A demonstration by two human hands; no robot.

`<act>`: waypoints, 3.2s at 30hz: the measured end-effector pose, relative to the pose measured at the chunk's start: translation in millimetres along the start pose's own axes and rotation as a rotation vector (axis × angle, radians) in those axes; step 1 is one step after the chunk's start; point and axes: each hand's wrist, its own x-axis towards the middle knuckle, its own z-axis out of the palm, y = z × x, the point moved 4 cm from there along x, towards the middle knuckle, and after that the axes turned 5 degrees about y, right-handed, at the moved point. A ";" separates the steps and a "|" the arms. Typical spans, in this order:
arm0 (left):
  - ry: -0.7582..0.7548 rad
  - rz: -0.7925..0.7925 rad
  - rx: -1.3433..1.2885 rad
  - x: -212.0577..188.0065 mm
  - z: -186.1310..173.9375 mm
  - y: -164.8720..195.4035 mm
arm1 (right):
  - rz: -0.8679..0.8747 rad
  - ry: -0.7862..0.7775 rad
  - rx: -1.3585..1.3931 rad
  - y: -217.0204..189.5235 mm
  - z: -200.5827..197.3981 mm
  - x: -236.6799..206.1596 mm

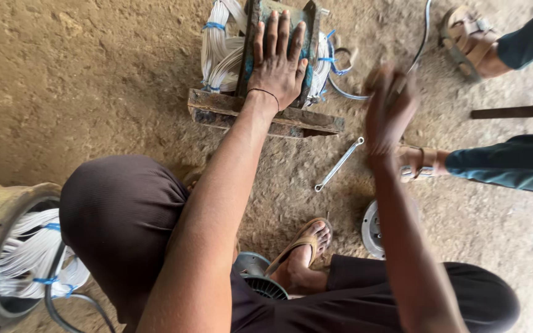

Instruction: The person sits on the ground and assembles a blue-painted metal device with white wire coils. They use a wrench to tighten bolts and nuts, reposition the device, and continue securing components.

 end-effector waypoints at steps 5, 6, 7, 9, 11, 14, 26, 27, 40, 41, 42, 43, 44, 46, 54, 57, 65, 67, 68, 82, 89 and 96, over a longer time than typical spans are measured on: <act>-0.047 -0.012 -0.017 4.2 8.3 -1.6 | 0.189 -0.087 -0.056 -32.2 -4.5 -88.3; -0.051 -0.012 -0.013 4.9 9.4 -2.2 | 0.244 -0.093 -0.120 -33.3 -0.2 -94.5; -0.055 -0.011 -0.011 5.4 10.6 -2.2 | 0.230 -0.075 -0.119 -36.4 3.3 -97.5; -0.034 -0.007 0.012 6.2 11.1 -2.2 | 0.202 -0.040 -0.122 -42.1 8.4 -99.1; -0.029 -0.010 0.014 8.1 11.3 -2.7 | 0.133 0.003 -0.089 -50.7 10.0 -100.5; -0.046 -0.023 0.000 8.3 12.8 -3.5 | 0.087 -0.001 -0.106 -57.5 13.2 -100.0; -0.104 -0.024 -0.008 6.8 5.6 -3.9 | 0.140 -0.177 0.000 -13.2 46.8 -30.7; -0.102 -0.018 0.005 6.0 3.9 -3.5 | 0.161 -0.171 -0.053 -2.9 55.6 -16.8; -0.155 -0.020 -0.008 4.3 1.0 -3.7 | 0.689 -0.508 -0.384 70.3 118.8 47.5; -0.136 -0.013 0.002 4.5 1.2 -3.1 | 0.784 -0.420 -0.207 71.0 106.8 40.0; -0.112 -0.008 0.016 5.4 1.0 -3.2 | 0.866 -0.329 -0.023 70.1 92.9 24.3; -0.092 -0.010 0.029 5.6 1.0 -3.4 | 0.942 -0.244 0.164 68.9 83.5 10.3; -0.100 -0.013 0.026 6.5 1.8 -3.9 | 0.974 -0.344 0.291 67.4 81.1 -1.7; -0.132 -0.005 0.013 7.0 3.9 -3.2 | 1.051 -0.532 0.536 65.4 74.4 -27.6; -0.059 -0.009 0.013 3.8 4.1 -0.4 | 0.803 0.123 0.377 78.3 29.1 -22.9; -0.045 -0.009 0.009 4.0 7.4 -0.6 | 0.396 0.104 0.243 33.0 6.7 -59.1; -0.081 -0.008 0.005 8.6 13.5 -3.1 | -0.038 -0.099 -0.092 -60.8 9.2 -98.5; -0.061 -0.004 0.020 7.8 12.5 -2.5 | 0.007 -0.133 -0.080 -62.1 10.8 -94.8; -0.059 -0.006 0.017 7.6 12.4 -1.9 | 0.025 -0.145 -0.070 -60.5 12.4 -93.5; -0.069 -0.014 0.012 7.8 13.0 -3.7 | 0.021 -0.434 -0.062 -8.6 57.1 -35.5; -0.107 -0.024 0.032 6.9 11.2 -4.3 | 0.359 -0.479 0.015 31.9 112.0 12.1; -0.144 -0.021 0.049 6.8 1.8 -4.4 | 0.610 -0.822 -0.147 69.8 150.0 39.0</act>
